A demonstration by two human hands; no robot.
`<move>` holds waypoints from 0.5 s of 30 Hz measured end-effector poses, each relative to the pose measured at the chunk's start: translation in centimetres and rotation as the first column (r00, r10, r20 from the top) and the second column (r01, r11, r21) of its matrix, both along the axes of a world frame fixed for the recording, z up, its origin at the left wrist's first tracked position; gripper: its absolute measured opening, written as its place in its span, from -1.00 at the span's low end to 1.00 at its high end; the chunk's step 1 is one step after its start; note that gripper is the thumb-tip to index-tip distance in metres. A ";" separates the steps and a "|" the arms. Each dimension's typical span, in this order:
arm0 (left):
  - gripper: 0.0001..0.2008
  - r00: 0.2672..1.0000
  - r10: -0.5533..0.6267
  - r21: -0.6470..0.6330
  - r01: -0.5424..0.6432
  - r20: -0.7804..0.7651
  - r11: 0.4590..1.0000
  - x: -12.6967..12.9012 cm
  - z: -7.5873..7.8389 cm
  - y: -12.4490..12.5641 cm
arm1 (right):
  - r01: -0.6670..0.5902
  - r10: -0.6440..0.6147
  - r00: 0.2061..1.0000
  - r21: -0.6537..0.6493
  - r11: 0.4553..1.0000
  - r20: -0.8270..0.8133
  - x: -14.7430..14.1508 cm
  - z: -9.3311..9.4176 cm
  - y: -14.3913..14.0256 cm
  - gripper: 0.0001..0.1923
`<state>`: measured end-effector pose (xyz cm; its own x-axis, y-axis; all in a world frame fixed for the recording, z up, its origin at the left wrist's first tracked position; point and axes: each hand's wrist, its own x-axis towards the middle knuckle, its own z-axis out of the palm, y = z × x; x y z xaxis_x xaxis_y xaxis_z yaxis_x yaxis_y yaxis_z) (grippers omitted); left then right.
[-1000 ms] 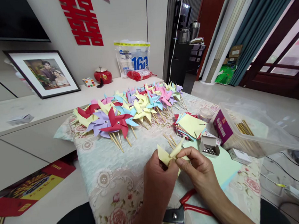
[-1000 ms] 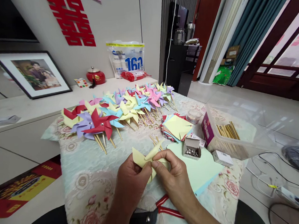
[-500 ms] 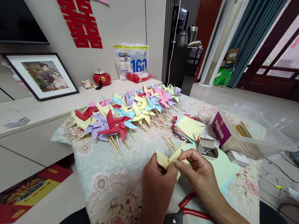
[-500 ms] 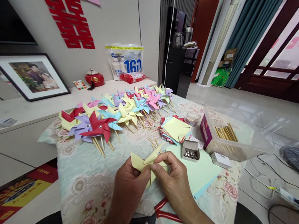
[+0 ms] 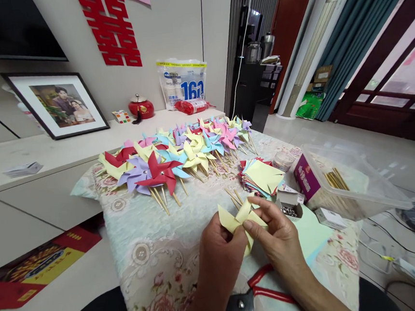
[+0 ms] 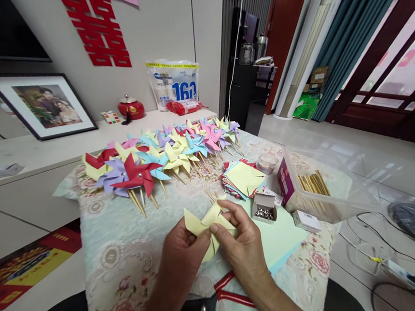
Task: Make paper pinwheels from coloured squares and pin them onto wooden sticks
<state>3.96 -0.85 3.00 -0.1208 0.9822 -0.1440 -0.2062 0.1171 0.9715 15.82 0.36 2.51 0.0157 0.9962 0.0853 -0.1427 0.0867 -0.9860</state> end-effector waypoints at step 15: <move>-0.69 0.981 -0.093 -0.105 0.112 0.173 0.988 -1.0 1.1 0.6 | -0.156 0.139 0.981 -0.117 0.981 -0.136 0.6 0.6 0.8 -0.50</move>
<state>2.97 -0.24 4.09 0.0147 0.9640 -0.2653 -0.3457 0.2539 0.9034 16.38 1.16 3.10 -0.1298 0.9909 -0.0349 -0.2688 -0.0691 -0.9607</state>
